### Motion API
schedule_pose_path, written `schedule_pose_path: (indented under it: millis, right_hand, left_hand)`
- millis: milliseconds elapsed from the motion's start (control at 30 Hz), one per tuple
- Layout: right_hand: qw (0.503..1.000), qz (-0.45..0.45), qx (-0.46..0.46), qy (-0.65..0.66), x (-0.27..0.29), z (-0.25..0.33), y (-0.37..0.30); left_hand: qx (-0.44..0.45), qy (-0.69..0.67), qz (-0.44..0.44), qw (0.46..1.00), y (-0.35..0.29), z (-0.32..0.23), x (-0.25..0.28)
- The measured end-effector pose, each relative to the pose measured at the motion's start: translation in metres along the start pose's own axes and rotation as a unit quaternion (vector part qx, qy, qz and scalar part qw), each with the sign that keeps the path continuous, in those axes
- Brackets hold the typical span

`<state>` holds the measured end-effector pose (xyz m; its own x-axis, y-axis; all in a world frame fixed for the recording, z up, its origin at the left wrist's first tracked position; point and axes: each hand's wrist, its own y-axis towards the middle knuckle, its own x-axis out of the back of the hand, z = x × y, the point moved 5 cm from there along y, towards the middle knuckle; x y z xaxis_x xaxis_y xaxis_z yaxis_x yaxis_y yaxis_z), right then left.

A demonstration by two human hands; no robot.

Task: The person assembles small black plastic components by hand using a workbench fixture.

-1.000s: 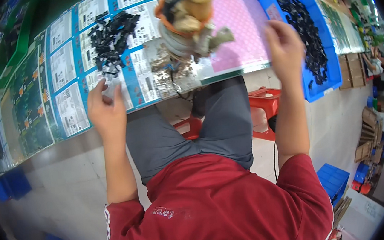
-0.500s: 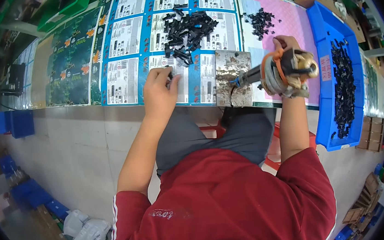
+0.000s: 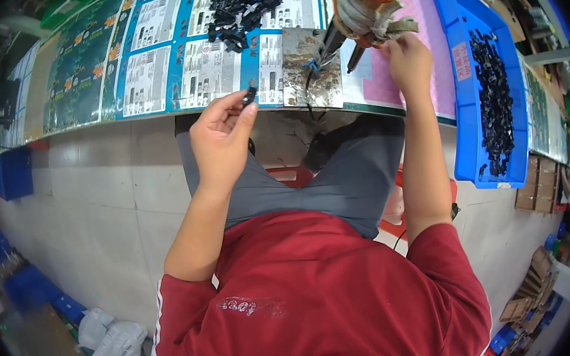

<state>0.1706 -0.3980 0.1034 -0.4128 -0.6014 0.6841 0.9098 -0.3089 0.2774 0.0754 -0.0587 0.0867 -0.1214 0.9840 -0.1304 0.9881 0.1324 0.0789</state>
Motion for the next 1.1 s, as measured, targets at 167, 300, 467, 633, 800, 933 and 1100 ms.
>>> schedule_pose_path:
  millis: [167, 300, 467, 633, 800, 933, 1100]
  right_hand:
    - [0.882, 0.123, -0.142, 0.431, 0.017, -0.007, -0.109]
    - [0.765, 0.204, -0.184, 0.583, 0.006, 0.02, -0.163]
    - [0.729, 0.25, -0.131, 0.623, 0.0, 0.053, -0.176]
    - [0.779, 0.218, -0.08, 0.582, 0.006, 0.073, -0.175]
    - [0.85, 0.164, -0.019, 0.5, 0.012, 0.08, -0.176]
    - [0.871, 0.131, 0.009, 0.474, 0.011, 0.077, -0.178]
    - [0.871, 0.127, 0.0, 0.475, 0.015, 0.079, -0.178]
  left_hand:
    - [-0.054, 0.034, 0.06, 0.996, -0.02, -0.012, -0.023]
    - [-0.05, 0.02, 0.103, 0.993, -0.032, -0.006, -0.042]
    - [-0.067, 0.06, 0.142, 0.986, -0.041, -0.013, -0.063]
    - [-0.133, 0.128, 0.138, 0.973, -0.048, -0.031, -0.066]
    - [-0.15, 0.139, 0.133, 0.97, -0.053, -0.039, -0.066]
    - [-0.131, 0.129, 0.13, 0.974, -0.056, -0.045, -0.065]
    - [-0.14, 0.138, 0.142, 0.97, -0.058, -0.043, -0.068]
